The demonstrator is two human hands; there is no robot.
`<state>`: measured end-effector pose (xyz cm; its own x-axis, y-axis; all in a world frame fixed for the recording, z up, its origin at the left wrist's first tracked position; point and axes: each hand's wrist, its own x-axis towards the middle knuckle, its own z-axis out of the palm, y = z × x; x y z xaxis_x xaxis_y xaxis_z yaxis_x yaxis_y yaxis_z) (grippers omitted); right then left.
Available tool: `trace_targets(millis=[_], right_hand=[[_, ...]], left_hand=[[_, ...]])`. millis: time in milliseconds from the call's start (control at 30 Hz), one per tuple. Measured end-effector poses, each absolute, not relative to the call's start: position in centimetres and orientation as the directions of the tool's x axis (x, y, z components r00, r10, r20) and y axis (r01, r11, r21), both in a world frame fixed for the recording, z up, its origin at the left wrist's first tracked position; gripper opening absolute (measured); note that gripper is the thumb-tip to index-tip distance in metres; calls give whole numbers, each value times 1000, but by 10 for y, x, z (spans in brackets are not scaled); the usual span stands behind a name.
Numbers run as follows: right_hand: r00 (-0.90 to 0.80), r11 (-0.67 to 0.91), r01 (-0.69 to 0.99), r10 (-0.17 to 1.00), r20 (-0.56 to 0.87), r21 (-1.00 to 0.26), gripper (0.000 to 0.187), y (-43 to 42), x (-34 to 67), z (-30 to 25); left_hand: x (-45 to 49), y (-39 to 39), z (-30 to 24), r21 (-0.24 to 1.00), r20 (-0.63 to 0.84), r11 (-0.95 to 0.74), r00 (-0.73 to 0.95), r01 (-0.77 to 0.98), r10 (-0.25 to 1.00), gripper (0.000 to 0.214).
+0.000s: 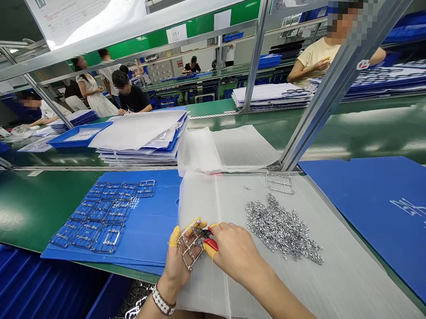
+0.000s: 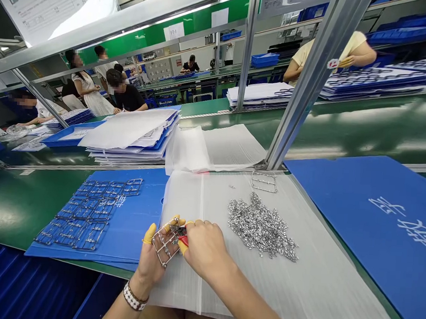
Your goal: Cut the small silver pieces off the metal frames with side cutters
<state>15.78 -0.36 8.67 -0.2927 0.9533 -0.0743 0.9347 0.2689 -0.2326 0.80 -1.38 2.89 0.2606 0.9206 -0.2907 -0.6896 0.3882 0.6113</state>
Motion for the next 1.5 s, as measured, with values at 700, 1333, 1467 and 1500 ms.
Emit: trace_targets(millis=[700, 1333, 1467, 1500], right_hand=[[-289, 268, 941, 955, -75, -206, 22, -10, 166, 80], [-280, 254, 948, 952, -121, -191, 16, -12, 159, 80], [-284, 260, 944, 954, -99, -202, 21, -17, 155, 84], [-295, 270, 939, 951, -94, -215, 22, -19, 154, 85]], left_hand=[[6, -5, 35, 575, -286, 385, 264, -722, 921, 56], [13, -5, 37, 620, -306, 325, 162, -714, 938, 55], [12, -1, 40, 598, -286, 295, 146, -745, 947, 56], [13, 0, 41, 594, -279, 290, 146, -750, 949, 56]])
